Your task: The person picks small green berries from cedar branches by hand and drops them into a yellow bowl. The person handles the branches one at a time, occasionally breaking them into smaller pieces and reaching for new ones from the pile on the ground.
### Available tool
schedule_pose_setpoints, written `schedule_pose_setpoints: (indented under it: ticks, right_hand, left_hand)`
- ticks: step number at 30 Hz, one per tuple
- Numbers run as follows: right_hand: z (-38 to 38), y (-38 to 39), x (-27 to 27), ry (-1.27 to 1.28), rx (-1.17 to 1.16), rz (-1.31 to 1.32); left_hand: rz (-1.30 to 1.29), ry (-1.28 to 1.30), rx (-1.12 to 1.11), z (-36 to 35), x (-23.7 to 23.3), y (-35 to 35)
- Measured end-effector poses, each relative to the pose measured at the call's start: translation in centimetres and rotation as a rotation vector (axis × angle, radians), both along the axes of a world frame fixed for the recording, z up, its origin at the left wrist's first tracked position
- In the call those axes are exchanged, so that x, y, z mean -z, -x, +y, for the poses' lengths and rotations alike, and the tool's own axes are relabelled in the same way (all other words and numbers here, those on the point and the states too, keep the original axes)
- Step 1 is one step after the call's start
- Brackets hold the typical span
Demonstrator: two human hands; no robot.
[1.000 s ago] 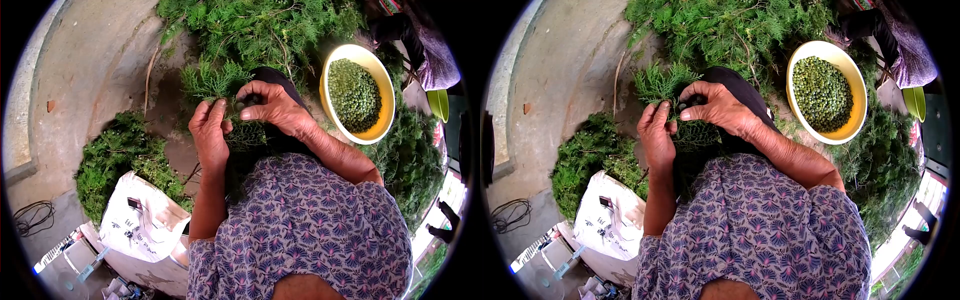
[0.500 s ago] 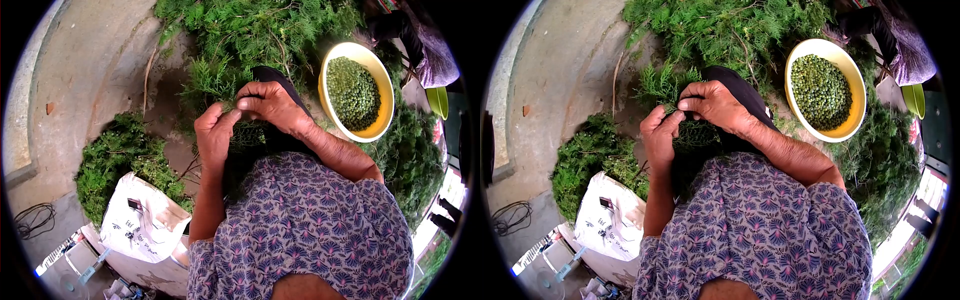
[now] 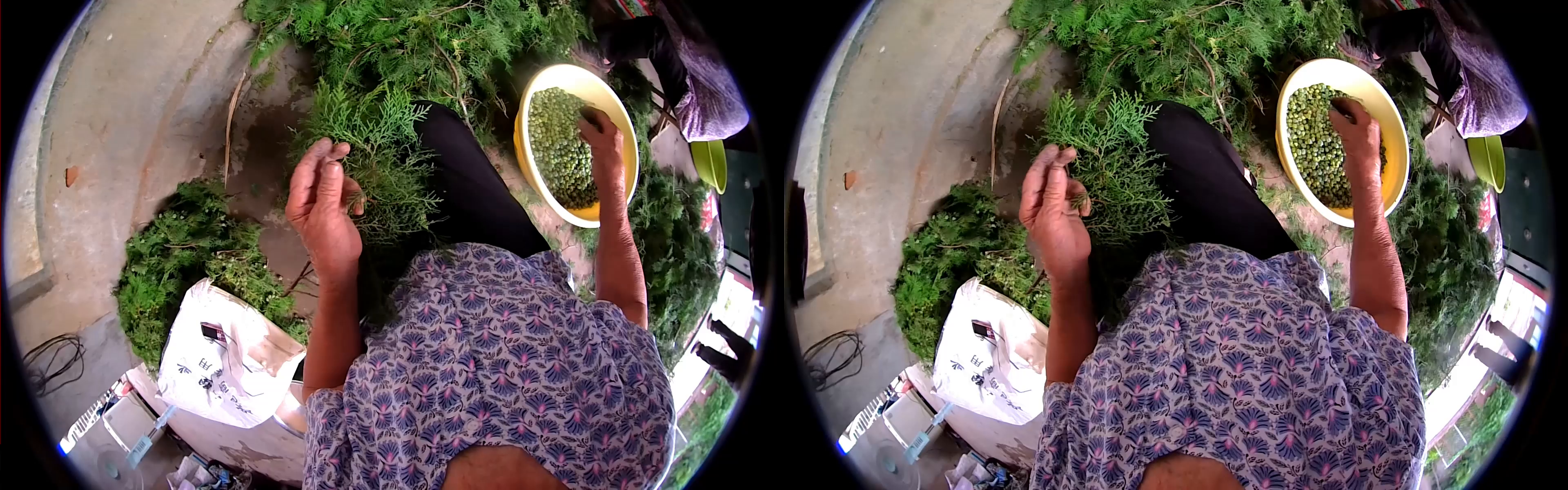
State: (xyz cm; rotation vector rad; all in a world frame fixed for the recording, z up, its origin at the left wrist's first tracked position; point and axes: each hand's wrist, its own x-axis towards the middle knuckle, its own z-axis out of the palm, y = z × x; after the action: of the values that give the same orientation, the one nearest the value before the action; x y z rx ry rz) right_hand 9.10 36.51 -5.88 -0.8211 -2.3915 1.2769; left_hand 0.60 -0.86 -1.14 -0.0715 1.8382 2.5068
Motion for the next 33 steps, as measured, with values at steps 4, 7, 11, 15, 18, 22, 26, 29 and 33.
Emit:
schedule_pose_setpoints:
  ticks: [4, 7, 11, 15, 18, 22, 26, 29, 33]
  right_hand:
    - [3.1, -2.3, 1.6, -0.490, 0.089, -0.119]
    - [2.2, -1.8, 2.0, -0.501, 0.084, -0.024]
    - [-0.6, 0.5, 1.4, -0.095, -0.016, -0.120]
    - [-3.8, 2.0, 1.1, -0.013, -0.117, -0.121]
    - [-5.2, 2.8, 0.8, -0.024, -0.206, -0.106]
    - [-6.5, 3.6, 0.3, -0.005, -0.248, -0.044]
    - [-7.0, 3.7, -0.4, -0.013, -0.239, -0.025]
    - [-7.4, 3.6, -1.1, -0.030, -0.250, 0.003]
    - [-8.0, 3.5, -2.4, -0.004, -0.209, 0.001]
  left_hand:
    - [0.082, -0.034, 0.004, -0.3, -0.6, 0.0]
    - [0.223, 0.392, 0.028, -1.4, -3.2, -1.1]
    - [0.549, 1.128, 0.184, -5.5, -4.9, -2.6]
    - [0.529, 1.548, 0.443, -7.0, -5.5, -4.4]
    - [0.490, 1.573, 0.482, -7.0, -3.9, -4.7]
    - [0.454, 1.500, 0.430, -7.6, -0.8, -4.1]
    - [0.432, 1.289, 0.301, -10.1, 1.3, -3.2]
    - [0.412, 1.094, 0.159, -12.3, 0.8, -2.3]
    - [0.220, 0.786, 0.108, -12.4, -2.5, -1.5]
